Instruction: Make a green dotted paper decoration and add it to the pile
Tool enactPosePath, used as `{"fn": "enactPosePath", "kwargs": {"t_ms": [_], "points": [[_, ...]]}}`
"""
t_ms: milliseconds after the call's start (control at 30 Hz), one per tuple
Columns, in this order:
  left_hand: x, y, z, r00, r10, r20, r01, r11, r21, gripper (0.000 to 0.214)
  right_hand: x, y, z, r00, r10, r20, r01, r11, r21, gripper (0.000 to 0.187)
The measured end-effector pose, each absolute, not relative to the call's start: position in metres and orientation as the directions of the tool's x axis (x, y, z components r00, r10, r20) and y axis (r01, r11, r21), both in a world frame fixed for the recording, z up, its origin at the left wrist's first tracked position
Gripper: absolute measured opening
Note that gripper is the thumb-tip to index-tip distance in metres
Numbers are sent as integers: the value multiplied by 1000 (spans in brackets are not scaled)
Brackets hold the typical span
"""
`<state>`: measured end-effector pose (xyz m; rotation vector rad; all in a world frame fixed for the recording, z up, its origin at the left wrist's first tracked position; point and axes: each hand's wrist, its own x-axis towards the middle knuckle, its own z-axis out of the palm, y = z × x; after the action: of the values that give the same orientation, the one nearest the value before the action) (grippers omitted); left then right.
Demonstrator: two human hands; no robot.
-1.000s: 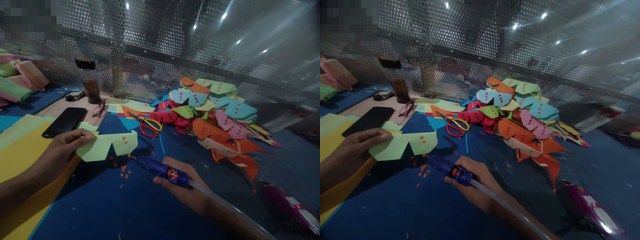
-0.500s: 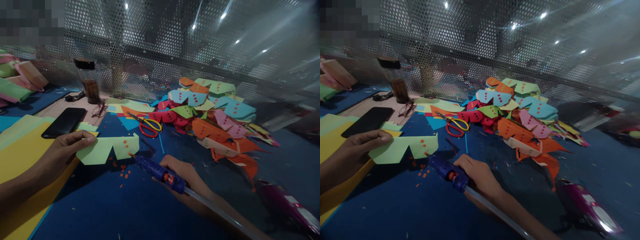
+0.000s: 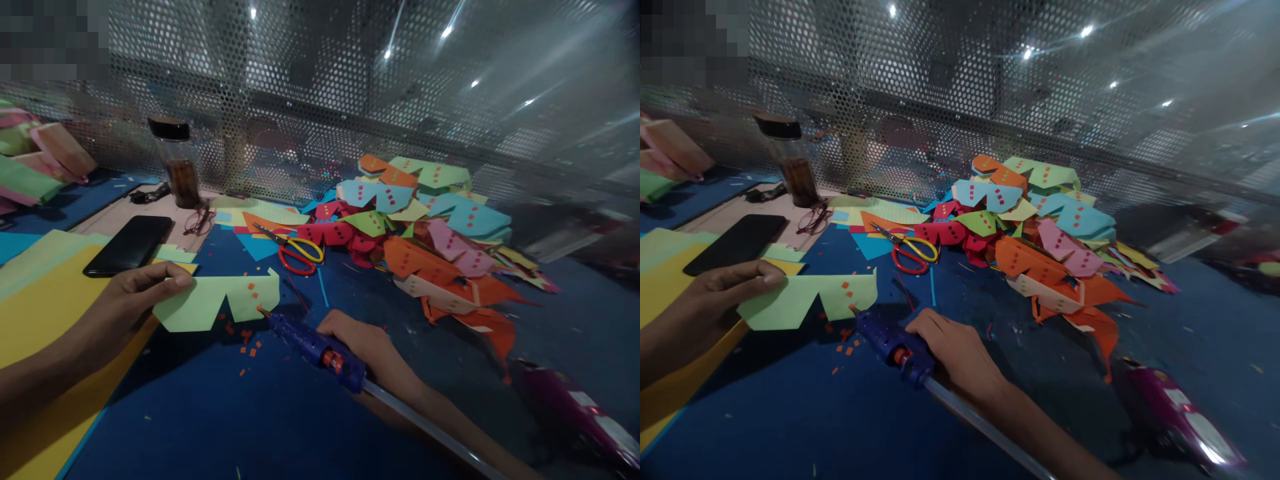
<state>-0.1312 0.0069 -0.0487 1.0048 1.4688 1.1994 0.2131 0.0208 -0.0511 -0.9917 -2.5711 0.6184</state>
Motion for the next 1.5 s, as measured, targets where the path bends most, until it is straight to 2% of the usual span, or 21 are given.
{"fn": "enactPosePath", "kwargs": {"t_ms": [133, 433, 767, 967, 1500], "points": [[-131, 7, -49, -208, 964, -166, 31, 176, 984, 34, 212, 20, -50, -711, 691, 132, 551, 663, -507, 11], [-133, 6, -51, -185, 970, -156, 64, 171, 983, 37, 210, 18, -43, -708, 705, 42, 618, 647, -447, 17], [-135, 8, -55, -182, 972, -149, 48, 160, 986, 33, 209, 17, -37, -716, 698, 27, 621, 654, -432, 20], [-134, 7, -54, -188, 973, -136, 66, 151, 986, 30, 208, 17, -34, -724, 688, 41, 614, 671, -416, 14], [-133, 8, -53, -178, 975, -131, 63, 145, 987, 33, 209, 16, -35, -715, 699, 26, 631, 660, -407, 17]]}}
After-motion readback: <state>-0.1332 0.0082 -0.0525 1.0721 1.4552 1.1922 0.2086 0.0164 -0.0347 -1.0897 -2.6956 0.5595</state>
